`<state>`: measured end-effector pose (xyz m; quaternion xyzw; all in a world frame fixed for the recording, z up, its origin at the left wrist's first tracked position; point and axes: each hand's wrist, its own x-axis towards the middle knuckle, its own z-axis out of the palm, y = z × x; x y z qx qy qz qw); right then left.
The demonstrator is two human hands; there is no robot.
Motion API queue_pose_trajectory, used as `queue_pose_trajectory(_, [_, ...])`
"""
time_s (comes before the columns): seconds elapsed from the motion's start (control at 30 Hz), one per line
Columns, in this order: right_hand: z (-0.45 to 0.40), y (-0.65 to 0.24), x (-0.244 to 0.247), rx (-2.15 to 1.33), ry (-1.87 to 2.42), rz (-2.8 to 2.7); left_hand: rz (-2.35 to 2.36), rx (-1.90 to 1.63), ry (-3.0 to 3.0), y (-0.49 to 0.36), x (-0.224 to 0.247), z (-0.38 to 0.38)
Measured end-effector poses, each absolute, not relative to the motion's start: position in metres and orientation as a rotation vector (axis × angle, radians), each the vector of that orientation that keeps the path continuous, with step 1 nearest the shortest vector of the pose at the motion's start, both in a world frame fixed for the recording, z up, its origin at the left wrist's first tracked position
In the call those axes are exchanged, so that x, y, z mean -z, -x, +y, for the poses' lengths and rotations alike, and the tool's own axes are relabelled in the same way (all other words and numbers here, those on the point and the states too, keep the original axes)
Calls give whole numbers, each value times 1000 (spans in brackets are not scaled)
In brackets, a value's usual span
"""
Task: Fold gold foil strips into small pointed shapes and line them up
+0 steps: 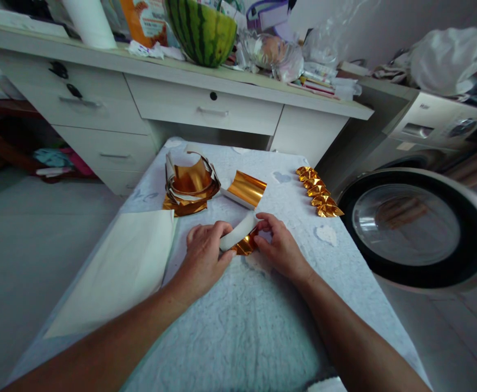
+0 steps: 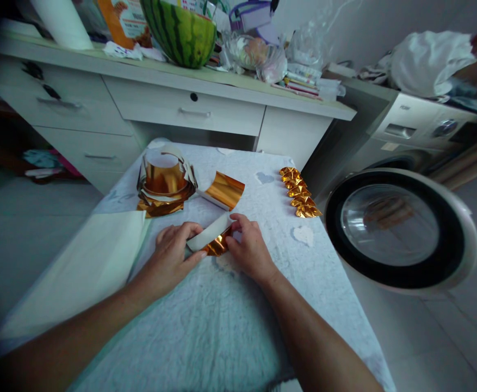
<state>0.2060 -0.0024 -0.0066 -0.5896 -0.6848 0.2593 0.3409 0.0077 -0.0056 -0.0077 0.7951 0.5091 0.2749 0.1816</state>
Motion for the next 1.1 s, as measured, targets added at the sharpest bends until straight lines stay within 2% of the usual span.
queue_pose_trajectory(0.23, [-1, -206, 4, -1169, 1322, -1502, 1350, -892, -1930, -5, 10, -2])
queue_pose_trajectory(0.4, [-3, -203, 0, -1370, 1210, -1304, 1253, -1071, -1612, -5, 9, 0])
queue_pose_trajectory(0.73, [-7, -209, -3, -1257, 1312, -1524, 1130, -1184, -1279, -4, 1, 4])
queue_pose_trajectory(0.87, [-9, -206, -3, -1302, 1323, -1568, 1172, -1259, -1351, -2, 3, 3])
queue_pose_trajectory(1.1, [-15, -200, -6, -1329, 1260, -1516, 1245, -1177, -1575, -2, 3, -1])
